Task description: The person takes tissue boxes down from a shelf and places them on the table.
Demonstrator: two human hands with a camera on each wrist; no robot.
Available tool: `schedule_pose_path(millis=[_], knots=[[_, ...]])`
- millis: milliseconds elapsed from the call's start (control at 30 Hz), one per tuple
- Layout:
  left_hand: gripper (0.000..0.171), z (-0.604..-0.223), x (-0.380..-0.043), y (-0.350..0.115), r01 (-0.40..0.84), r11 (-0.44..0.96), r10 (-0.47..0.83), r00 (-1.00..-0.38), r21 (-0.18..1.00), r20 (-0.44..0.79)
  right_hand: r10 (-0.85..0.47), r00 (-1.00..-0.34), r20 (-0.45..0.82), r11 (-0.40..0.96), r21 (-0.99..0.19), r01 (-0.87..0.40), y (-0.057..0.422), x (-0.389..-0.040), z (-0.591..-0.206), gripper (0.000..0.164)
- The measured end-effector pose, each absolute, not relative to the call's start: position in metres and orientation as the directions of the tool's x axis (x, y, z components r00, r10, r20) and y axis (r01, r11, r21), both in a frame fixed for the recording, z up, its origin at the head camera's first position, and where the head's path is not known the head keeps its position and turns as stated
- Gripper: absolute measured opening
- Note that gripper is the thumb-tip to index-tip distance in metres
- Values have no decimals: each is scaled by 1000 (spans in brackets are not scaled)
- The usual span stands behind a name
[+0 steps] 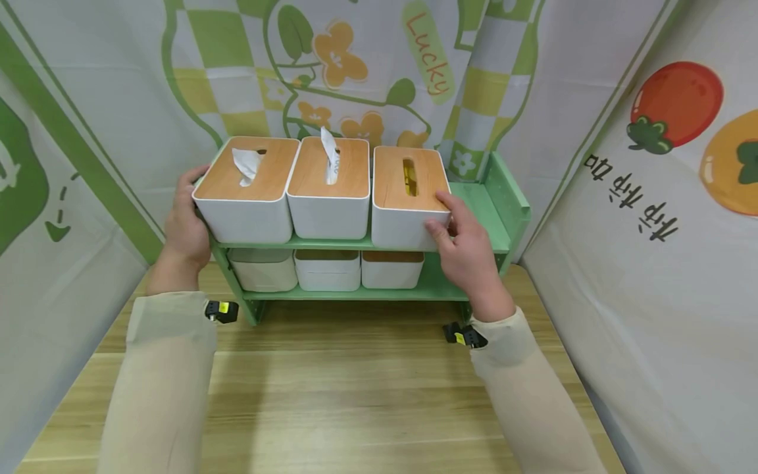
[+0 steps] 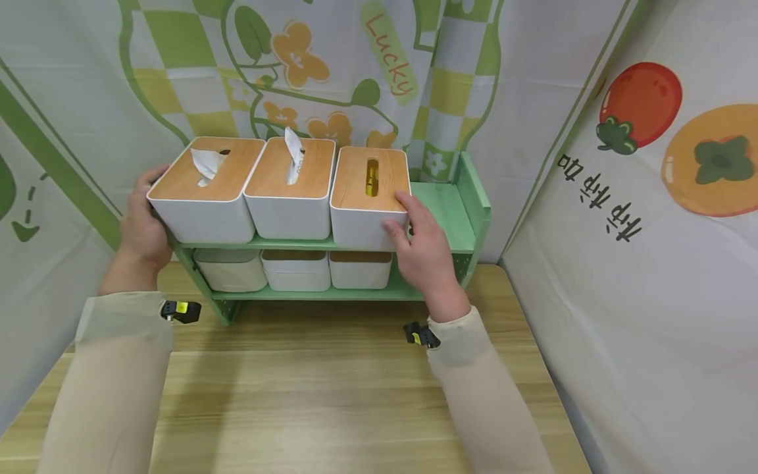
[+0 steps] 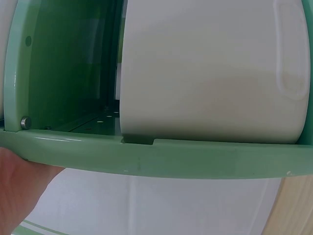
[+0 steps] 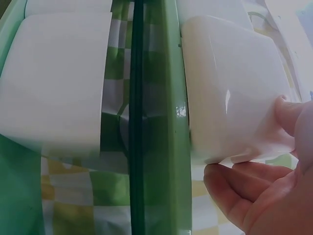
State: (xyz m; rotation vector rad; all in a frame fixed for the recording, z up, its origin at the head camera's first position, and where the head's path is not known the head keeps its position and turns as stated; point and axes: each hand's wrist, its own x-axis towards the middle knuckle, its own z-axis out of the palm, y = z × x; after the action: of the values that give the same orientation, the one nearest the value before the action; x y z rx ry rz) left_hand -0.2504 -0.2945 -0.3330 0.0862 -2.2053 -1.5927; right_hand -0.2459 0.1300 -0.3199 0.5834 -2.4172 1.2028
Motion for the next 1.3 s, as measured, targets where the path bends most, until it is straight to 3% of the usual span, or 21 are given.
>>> schedule_pose_path(millis=[167,400,667,1300], knots=[[58,-333,-250,-295,181,359,-293,-910,916,294,-194,-823,534,573,-619,-537,129,-242,-318,58],[56,-333,-251,-294,187,348,-296,-908,919,297,-249,-753,609,677,-446,-585,125,-239,-311,71],[57,-334,-252,-295,196,310,-293,-911,930,289,-364,-580,729,698,-198,-688,121,-242,-311,50],[57,-334,-251,-294,193,312,-291,-913,930,287,-313,-666,677,740,-266,-618,128,-226,-302,40]])
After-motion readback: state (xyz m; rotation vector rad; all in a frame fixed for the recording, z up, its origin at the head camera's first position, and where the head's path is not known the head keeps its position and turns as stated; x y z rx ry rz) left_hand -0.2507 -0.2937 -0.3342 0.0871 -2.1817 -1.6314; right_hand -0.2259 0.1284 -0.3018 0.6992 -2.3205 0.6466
